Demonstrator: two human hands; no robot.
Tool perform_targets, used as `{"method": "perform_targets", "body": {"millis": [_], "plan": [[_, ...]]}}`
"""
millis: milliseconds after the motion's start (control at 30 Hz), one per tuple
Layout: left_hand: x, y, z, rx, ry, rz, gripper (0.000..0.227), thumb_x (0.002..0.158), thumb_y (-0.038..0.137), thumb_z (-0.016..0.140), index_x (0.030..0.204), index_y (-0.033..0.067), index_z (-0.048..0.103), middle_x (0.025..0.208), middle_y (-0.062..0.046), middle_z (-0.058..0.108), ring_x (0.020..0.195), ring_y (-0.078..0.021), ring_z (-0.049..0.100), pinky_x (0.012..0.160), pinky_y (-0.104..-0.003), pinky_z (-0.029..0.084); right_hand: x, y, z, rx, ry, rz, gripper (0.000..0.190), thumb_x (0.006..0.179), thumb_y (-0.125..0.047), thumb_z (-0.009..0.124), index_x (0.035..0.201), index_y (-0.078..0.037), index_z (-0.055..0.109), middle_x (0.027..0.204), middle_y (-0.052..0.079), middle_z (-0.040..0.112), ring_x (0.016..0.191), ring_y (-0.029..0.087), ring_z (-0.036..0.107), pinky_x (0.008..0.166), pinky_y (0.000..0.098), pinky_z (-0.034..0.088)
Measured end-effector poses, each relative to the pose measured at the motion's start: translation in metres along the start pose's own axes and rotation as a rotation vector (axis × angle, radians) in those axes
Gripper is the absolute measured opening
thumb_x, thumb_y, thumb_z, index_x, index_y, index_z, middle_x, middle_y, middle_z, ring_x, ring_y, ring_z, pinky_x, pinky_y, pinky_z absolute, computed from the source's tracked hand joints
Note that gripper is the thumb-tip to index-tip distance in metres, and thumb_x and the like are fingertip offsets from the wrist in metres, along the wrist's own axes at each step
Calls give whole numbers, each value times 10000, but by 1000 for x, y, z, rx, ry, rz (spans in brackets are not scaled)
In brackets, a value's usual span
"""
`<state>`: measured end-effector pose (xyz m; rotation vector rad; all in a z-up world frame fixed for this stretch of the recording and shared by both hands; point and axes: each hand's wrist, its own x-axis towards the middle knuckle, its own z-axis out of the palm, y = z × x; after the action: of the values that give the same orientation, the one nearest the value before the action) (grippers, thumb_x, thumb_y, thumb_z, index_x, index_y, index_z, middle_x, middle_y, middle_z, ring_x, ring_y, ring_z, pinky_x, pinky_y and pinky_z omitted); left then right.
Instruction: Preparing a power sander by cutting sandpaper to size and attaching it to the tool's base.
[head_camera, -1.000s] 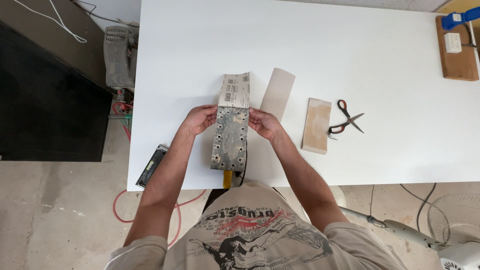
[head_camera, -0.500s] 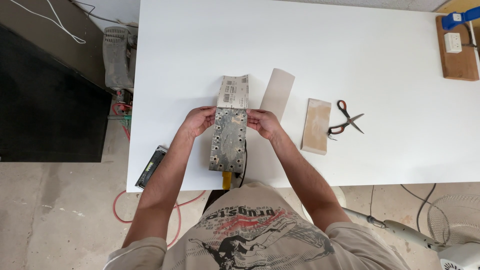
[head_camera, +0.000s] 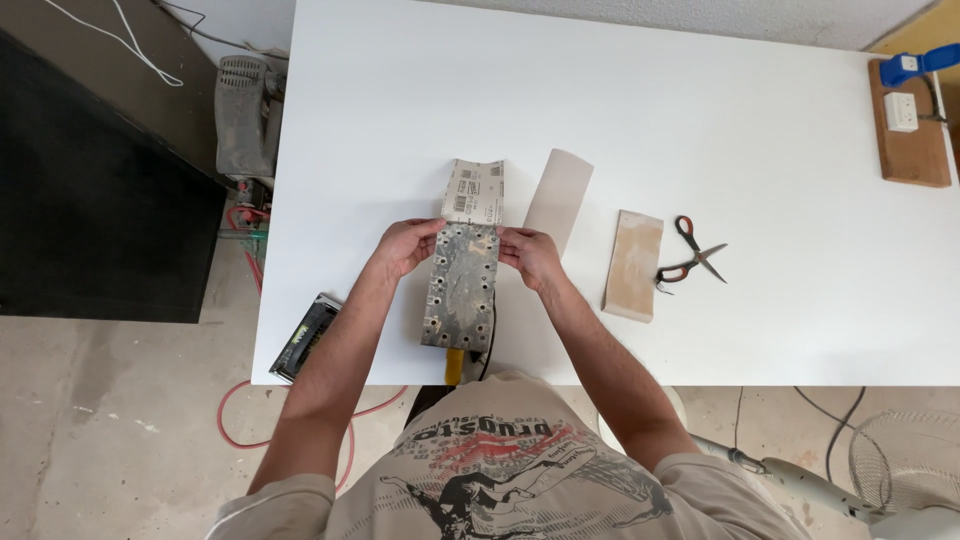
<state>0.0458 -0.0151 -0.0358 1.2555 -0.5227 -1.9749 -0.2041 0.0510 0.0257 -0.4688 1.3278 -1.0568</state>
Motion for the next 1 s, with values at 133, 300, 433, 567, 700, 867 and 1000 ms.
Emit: {"method": "perform_targets", "body": {"millis": [133, 300, 433, 567, 700, 867, 1000], "plan": [[4, -2, -6, -3, -7, 3, 361, 785, 165, 936, 1022, 6, 716, 791, -60, 735, 689, -158, 760, 698, -289, 651, -3, -1, 6, -14, -12, -6, 446, 848, -176, 879, 1129, 95, 662, 850, 120, 703, 754, 214, 740, 789, 415, 673], [-3, 4, -1, -9, -32, -3, 349, 784, 170, 939, 995, 20, 707, 773, -45, 720, 692, -156, 755, 721, -298, 649, -5, -5, 7, -17, -1, -24, 422, 844, -160, 877, 1112, 93, 672, 830, 110, 697, 732, 199, 736, 779, 406, 671], [6, -5, -6, -136, -49, -58, 237, 832, 118, 877, 976, 18, 718, 782, -61, 720, 708, -172, 754, 734, -311, 651, 2, 2, -4, 15, 12, -13, 395, 837, -155, 876, 1094, 72, 679, 812, 91, 692, 722, 179, 733, 765, 376, 674], [9, -11, -6, -186, -64, -76, 200, 827, 86, 876, 947, 19, 731, 770, -71, 727, 702, -177, 754, 728, -315, 651, 11, 16, -14, 92, 18, 21, 362, 852, -160, 871, 1077, 49, 680, 813, 79, 697, 728, 176, 737, 789, 382, 668], [20, -16, -13, -208, -80, -80, 162, 842, 83, 857, 940, 25, 741, 775, -76, 741, 703, -183, 766, 738, -327, 660, 5, 12, -9, 58, 31, -11, 378, 856, -176, 873, 1085, 56, 683, 834, 86, 701, 741, 177, 735, 781, 372, 668], [36, -27, -19, -215, -74, -68, 141, 852, 71, 846, 937, 19, 747, 778, -88, 746, 710, -191, 772, 742, -344, 666, 12, 20, -17, 20, 51, -40, 387, 853, -195, 881, 1075, 58, 690, 826, 94, 702, 730, 182, 728, 770, 379, 670], [35, -25, -17, -195, -61, -42, 155, 842, 79, 859, 930, 20, 746, 782, -93, 753, 709, -190, 774, 747, -349, 665, 8, 15, -12, -18, 79, -60, 386, 850, -199, 875, 1074, 57, 692, 815, 101, 705, 710, 187, 734, 744, 380, 675]]}}
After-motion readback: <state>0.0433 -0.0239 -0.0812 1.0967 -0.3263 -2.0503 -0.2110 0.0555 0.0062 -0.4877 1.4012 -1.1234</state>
